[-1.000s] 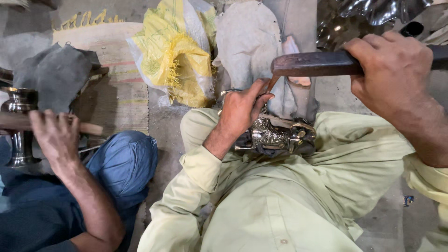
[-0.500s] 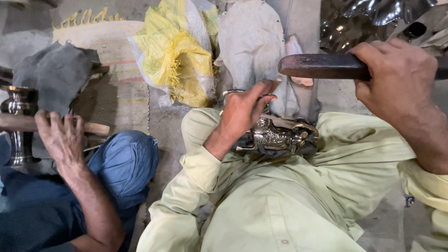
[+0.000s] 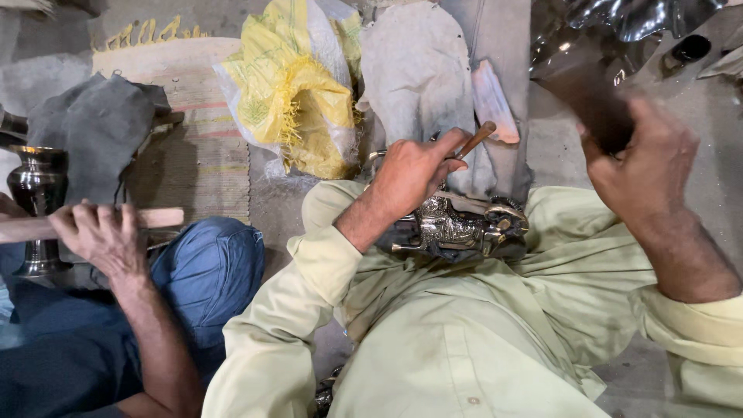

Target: The person sits on the floor and uses a hammer and chisel to shape a small silver metal figurine. They repeatedly strike the chisel against the figurine to refine its surface details.

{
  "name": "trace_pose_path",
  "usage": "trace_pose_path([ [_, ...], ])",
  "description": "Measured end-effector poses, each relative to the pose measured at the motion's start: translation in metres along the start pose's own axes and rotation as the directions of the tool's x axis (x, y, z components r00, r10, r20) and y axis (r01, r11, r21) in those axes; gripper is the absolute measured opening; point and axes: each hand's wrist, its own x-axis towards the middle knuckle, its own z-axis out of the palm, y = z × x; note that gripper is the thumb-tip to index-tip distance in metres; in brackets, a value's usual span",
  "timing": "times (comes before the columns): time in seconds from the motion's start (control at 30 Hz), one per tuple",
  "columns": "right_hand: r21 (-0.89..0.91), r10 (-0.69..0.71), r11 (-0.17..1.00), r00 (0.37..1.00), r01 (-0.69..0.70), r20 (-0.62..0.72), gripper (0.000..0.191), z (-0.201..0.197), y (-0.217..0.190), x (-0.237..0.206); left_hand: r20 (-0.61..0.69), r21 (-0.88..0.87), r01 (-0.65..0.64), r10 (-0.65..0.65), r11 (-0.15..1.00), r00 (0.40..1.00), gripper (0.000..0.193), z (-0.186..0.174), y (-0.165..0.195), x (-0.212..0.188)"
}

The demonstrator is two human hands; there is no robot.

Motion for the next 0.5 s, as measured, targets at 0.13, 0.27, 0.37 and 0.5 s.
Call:
trace_pose_path([
  [0.13,-0.205,-0.240,0.949,0.971,0.239,0.021,0.029,-0.0063,0.0008,0.0001,0.001,0.005,0.010,-0.010,1.000,1.000,0.032,0.0010,-0.0007,0.0013],
  [0.27,-0.186,-0.193,0.962,0.980,0.200,0.057,0.033,-0.0082,0.0021,0.0061,-0.026,-0.017,-0.019,0.018,1.000,1.000,0.034,0.0010,-0.0007,0.0029],
  [0.37,-0.224,-0.144,0.961,0.984,0.163,0.102,0.025,-0.0089,0.0010,0.0090,0.000,-0.003,0.020,-0.020,1.000,1.000,0.034,0.0009,-0.0008,0.0025],
  [0.5,-0.205,-0.163,0.963,0.983,0.176,0.081,0.034,-0.0079,-0.0027,0.0071,0.008,0.004,0.001,-0.001,1.000,1.000,0.034,0.0009,-0.0020,0.0042],
])
